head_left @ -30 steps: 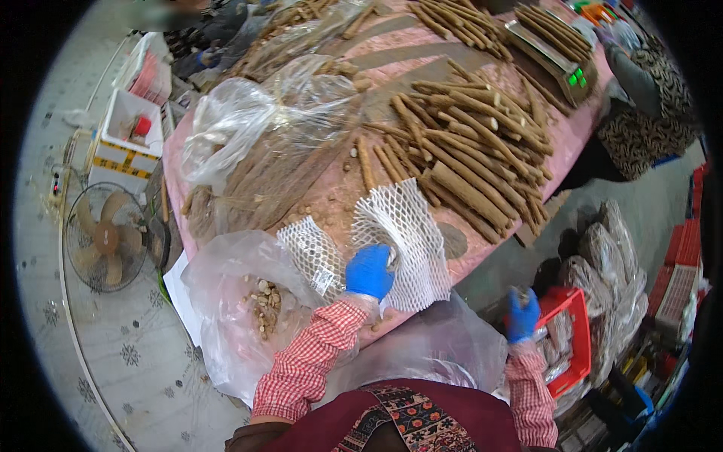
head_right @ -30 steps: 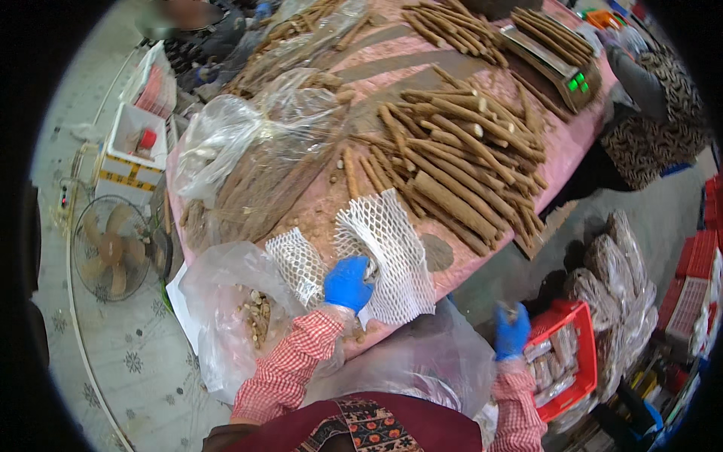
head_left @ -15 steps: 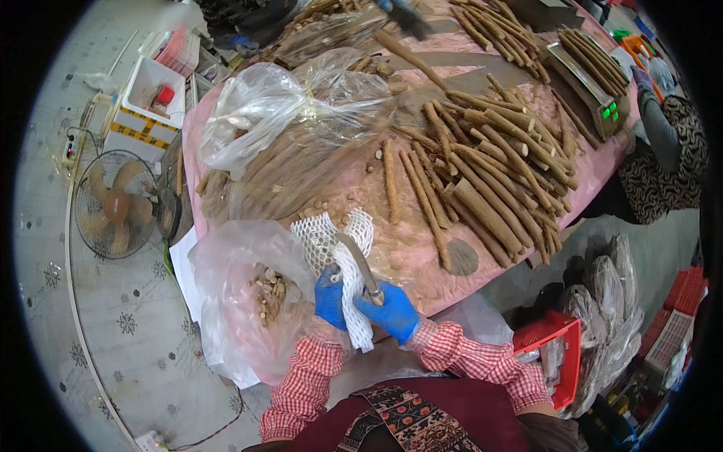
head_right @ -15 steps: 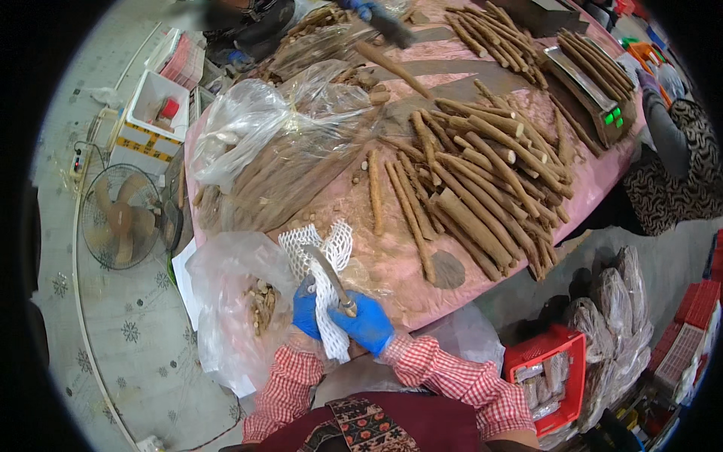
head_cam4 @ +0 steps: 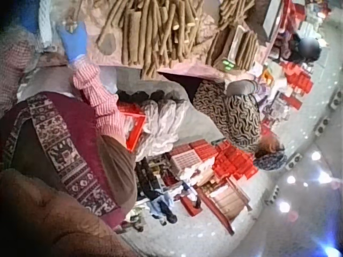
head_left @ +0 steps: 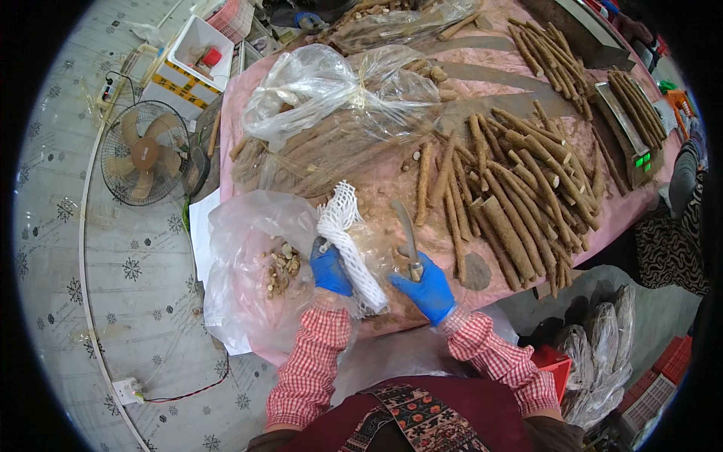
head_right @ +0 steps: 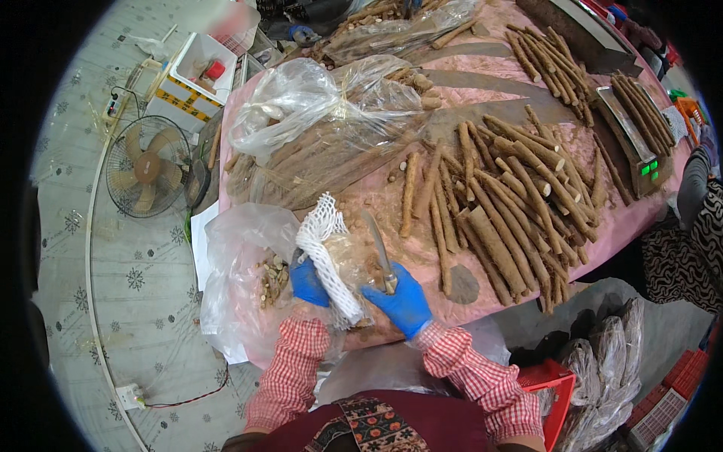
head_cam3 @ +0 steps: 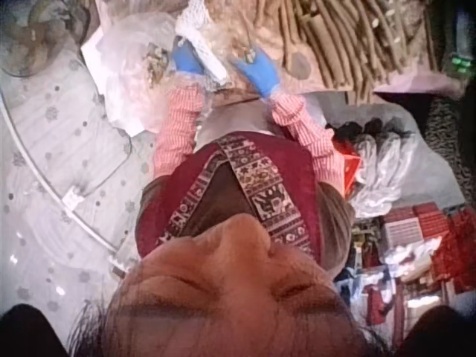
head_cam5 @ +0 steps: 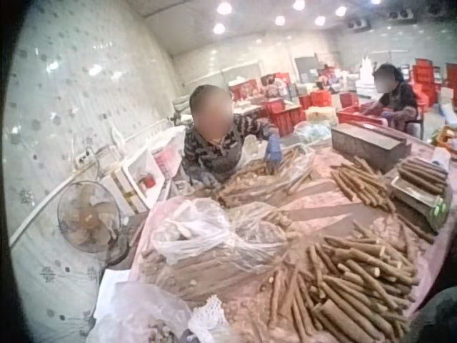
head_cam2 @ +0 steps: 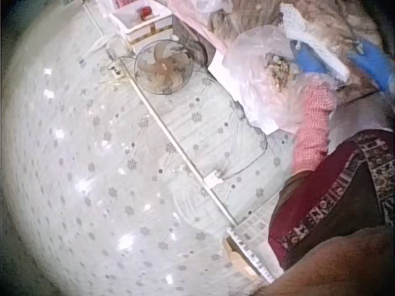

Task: The person trims the ends of long brown root vegetables using a small knife and places the trimmed pieces into a plastic bag. The person also arranges the trimmed roots into a mesh bag.

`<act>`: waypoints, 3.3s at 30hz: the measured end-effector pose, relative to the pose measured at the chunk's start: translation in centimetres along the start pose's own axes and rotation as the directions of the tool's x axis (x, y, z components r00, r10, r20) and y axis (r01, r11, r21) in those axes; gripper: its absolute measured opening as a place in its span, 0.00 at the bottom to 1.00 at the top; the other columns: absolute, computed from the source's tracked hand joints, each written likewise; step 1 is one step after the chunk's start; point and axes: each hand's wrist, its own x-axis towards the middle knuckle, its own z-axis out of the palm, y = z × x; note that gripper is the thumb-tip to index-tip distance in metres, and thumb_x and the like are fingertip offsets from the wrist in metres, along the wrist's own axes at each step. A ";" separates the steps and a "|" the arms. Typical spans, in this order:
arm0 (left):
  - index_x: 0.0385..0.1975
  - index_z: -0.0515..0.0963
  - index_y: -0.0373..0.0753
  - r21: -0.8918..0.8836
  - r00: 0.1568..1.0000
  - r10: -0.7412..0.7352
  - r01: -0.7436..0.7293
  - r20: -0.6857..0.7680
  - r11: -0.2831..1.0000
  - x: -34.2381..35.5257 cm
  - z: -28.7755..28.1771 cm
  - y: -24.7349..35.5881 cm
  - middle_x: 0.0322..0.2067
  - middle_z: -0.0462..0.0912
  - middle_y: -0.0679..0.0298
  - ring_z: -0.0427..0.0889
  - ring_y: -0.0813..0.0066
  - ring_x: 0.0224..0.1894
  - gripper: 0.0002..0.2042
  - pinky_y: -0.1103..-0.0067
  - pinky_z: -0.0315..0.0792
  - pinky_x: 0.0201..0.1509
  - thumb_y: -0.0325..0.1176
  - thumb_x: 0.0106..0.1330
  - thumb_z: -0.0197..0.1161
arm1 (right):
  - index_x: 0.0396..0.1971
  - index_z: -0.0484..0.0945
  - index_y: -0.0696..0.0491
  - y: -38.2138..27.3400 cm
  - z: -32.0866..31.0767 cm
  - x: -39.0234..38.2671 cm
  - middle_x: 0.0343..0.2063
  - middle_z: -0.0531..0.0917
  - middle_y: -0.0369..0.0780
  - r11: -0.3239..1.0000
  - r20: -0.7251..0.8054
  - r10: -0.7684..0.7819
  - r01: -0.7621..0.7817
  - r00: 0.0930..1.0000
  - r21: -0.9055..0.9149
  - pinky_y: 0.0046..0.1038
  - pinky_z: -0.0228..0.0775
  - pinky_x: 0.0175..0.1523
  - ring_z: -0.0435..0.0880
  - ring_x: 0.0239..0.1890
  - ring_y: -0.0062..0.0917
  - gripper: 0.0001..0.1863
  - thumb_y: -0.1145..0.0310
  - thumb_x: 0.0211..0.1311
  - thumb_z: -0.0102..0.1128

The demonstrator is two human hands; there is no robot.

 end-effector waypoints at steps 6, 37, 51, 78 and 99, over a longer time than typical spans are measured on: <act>0.53 0.72 0.37 -0.058 0.976 -0.205 0.209 0.071 0.976 -1.4 1.4 -4.1 0.44 0.78 0.63 0.79 0.72 0.43 0.14 0.76 0.74 0.48 0.32 0.71 0.48 | 0.48 0.72 0.60 -0.9 2.6 -0.8 0.41 0.82 0.46 0.992 -0.041 -0.015 0.010 0.999 -0.129 0.31 0.73 0.47 0.82 0.42 0.29 0.33 0.54 0.49 0.74; 0.49 0.73 0.35 0.867 0.450 -0.811 0.142 0.374 0.478 -26.1 7.0 -15.3 0.41 0.80 0.61 0.81 0.72 0.41 0.15 0.78 0.75 0.45 0.30 0.64 0.60 | 0.44 0.76 0.56 18.4 -18.4 -44.4 0.38 0.82 0.49 0.903 -0.965 -0.255 -0.370 -0.058 -0.217 0.37 0.72 0.46 0.81 0.41 0.43 0.21 0.63 0.52 0.70; 0.58 0.68 0.37 0.695 0.820 -0.356 -0.069 0.449 0.716 -26.3 -1.2 -4.2 0.52 0.74 0.62 0.73 0.75 0.53 0.22 0.77 0.70 0.57 0.31 0.65 0.63 | 0.49 0.75 0.59 5.0 -7.0 -23.3 0.42 0.82 0.40 0.852 -0.415 -0.471 0.280 0.778 -0.443 0.27 0.71 0.48 0.78 0.41 0.23 0.21 0.76 0.54 0.67; 0.61 0.65 0.38 0.914 0.864 0.328 -0.299 0.381 -0.274 -2.1 -13.7 21.3 0.58 0.70 0.48 0.72 0.50 0.57 0.34 0.64 0.69 0.60 0.41 0.55 0.69 | 0.49 0.75 0.58 5.8 7.9 -2.9 0.34 0.83 0.38 0.958 -0.410 -0.004 -0.114 0.912 -0.263 0.26 0.74 0.42 0.80 0.35 0.22 0.23 0.67 0.54 0.70; 0.67 0.48 0.26 0.931 0.969 -0.075 0.204 -0.237 -0.301 -2.6 -2.3 1.4 0.62 0.63 0.38 0.68 0.47 0.63 0.55 0.65 0.64 0.64 0.66 0.53 0.60 | 0.32 0.80 0.58 12.5 6.3 2.9 0.24 0.82 0.37 0.962 -0.040 0.242 -0.245 0.969 -0.121 0.26 0.69 0.32 0.76 0.26 0.19 0.15 0.59 0.62 0.62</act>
